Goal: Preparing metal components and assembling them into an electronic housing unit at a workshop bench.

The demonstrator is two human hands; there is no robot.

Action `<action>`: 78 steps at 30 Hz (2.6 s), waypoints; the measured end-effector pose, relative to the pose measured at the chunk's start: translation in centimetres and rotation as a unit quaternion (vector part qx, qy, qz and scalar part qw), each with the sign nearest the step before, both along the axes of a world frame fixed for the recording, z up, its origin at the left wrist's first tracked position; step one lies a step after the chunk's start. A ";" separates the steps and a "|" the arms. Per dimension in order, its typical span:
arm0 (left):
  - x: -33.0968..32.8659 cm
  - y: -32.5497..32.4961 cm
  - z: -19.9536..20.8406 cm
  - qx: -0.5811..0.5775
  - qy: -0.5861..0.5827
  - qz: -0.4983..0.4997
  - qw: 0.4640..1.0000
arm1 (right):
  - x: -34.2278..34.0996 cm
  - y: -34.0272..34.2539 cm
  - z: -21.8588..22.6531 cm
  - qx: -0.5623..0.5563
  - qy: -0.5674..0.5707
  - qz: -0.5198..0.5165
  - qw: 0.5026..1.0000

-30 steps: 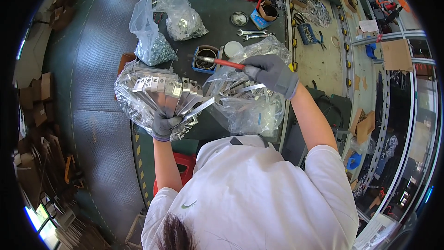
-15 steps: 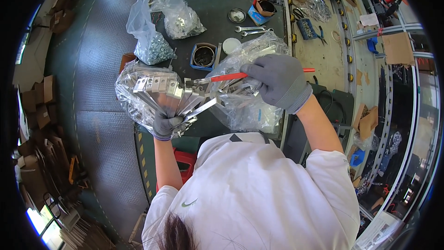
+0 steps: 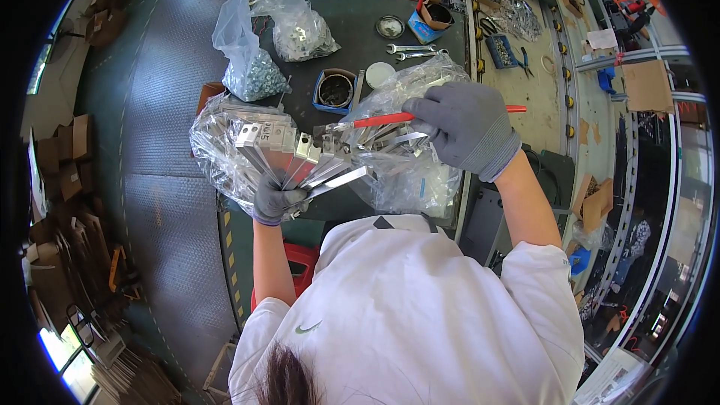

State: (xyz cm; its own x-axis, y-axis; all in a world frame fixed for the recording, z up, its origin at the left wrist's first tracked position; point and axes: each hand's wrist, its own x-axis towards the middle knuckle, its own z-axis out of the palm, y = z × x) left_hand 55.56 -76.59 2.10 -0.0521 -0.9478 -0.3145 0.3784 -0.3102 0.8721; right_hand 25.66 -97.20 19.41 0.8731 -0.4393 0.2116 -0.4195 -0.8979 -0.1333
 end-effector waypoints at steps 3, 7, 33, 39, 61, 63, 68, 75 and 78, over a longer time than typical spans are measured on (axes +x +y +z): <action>0.0 -0.3 0.3 0.007 0.007 -0.013 1.000 | 0.5 0.5 0.0 0.028 -0.034 0.008 0.999; 0.0 -0.2 -0.2 -0.003 -0.009 -0.012 1.000 | 0.4 0.2 0.4 0.025 0.013 0.019 0.999; 0.2 0.2 0.0 -0.007 -0.008 -0.084 0.996 | 2.3 0.3 0.7 0.019 0.005 0.028 0.999; 0.0 0.5 0.4 0.031 -0.039 -0.079 0.996 | 1.8 -0.6 1.5 0.011 0.012 0.029 0.999; 0.7 0.7 -0.7 0.036 -0.070 -0.098 0.992 | 3.9 -1.0 0.4 -0.002 -0.042 0.062 0.997; 0.5 0.6 -0.6 0.026 -0.048 -0.097 0.994 | 3.8 -1.2 0.0 0.017 -0.047 0.061 0.997; 0.5 0.4 -0.1 0.020 -0.057 -0.103 0.993 | 3.9 -1.6 -0.2 0.014 -0.008 0.072 0.997; 0.7 0.8 -1.5 0.004 -0.063 -0.106 0.992 | 4.1 -1.8 0.4 -0.010 -0.036 0.043 0.998; 0.8 0.5 -2.0 0.007 -0.064 -0.119 0.991 | 4.9 -1.5 0.0 0.022 -0.023 0.082 0.996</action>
